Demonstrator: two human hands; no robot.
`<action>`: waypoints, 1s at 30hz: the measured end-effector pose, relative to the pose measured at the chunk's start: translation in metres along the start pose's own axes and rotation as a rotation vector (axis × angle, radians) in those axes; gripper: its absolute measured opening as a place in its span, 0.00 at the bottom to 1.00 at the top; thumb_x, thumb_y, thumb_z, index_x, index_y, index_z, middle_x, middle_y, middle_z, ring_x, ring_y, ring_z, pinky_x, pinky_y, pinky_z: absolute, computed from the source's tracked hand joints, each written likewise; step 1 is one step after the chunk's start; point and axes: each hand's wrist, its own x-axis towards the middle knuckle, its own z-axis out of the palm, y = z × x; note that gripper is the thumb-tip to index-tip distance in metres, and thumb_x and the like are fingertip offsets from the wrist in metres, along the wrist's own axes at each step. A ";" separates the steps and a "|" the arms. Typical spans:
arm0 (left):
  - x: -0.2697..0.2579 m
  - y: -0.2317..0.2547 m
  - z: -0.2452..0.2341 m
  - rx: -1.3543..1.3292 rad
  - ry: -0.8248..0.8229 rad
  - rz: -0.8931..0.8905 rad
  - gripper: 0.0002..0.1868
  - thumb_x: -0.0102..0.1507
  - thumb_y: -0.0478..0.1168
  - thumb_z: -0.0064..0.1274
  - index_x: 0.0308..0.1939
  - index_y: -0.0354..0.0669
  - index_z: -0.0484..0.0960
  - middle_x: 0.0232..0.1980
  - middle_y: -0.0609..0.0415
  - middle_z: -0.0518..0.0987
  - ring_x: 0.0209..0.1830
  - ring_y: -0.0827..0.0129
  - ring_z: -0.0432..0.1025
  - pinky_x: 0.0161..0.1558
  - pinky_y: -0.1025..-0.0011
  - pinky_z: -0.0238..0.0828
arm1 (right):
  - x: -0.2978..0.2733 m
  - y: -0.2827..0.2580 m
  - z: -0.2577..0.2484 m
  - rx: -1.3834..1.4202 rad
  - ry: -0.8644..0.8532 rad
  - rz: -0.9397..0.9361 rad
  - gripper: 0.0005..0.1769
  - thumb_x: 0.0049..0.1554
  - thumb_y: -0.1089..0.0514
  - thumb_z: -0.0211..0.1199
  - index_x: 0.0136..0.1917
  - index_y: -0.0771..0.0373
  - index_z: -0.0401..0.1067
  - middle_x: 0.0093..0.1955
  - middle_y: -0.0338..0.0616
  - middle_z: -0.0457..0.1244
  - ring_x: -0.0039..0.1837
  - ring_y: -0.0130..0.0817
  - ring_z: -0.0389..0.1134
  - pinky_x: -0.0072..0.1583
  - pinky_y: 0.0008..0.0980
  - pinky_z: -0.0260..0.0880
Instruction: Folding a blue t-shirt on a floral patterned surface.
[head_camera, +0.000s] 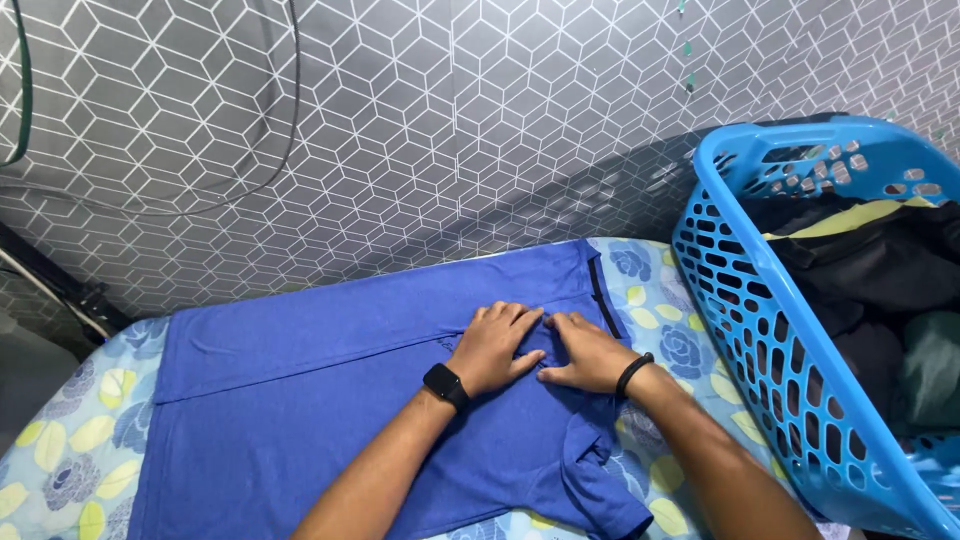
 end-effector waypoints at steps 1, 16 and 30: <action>-0.005 -0.001 0.004 0.011 0.051 0.007 0.32 0.60 0.53 0.60 0.63 0.40 0.75 0.61 0.46 0.76 0.63 0.52 0.68 0.60 0.53 0.63 | 0.002 0.007 0.002 0.032 0.027 -0.103 0.49 0.45 0.44 0.81 0.66 0.70 0.59 0.59 0.67 0.60 0.61 0.63 0.64 0.59 0.48 0.67; -0.011 -0.005 0.005 -0.026 0.124 0.075 0.23 0.57 0.47 0.61 0.53 0.41 0.79 0.63 0.47 0.76 0.64 0.52 0.68 0.62 0.54 0.62 | 0.009 0.001 -0.005 0.475 -0.016 0.034 0.09 0.56 0.57 0.66 0.43 0.62 0.69 0.35 0.39 0.65 0.38 0.25 0.64 0.42 0.30 0.66; -0.011 -0.004 -0.001 -0.118 0.131 0.221 0.18 0.52 0.47 0.63 0.39 0.41 0.78 0.45 0.51 0.78 0.52 0.57 0.73 0.62 0.57 0.64 | -0.012 -0.018 -0.034 0.105 -0.307 0.107 0.23 0.48 0.51 0.75 0.51 0.61 0.69 0.39 0.46 0.67 0.44 0.39 0.71 0.49 0.39 0.71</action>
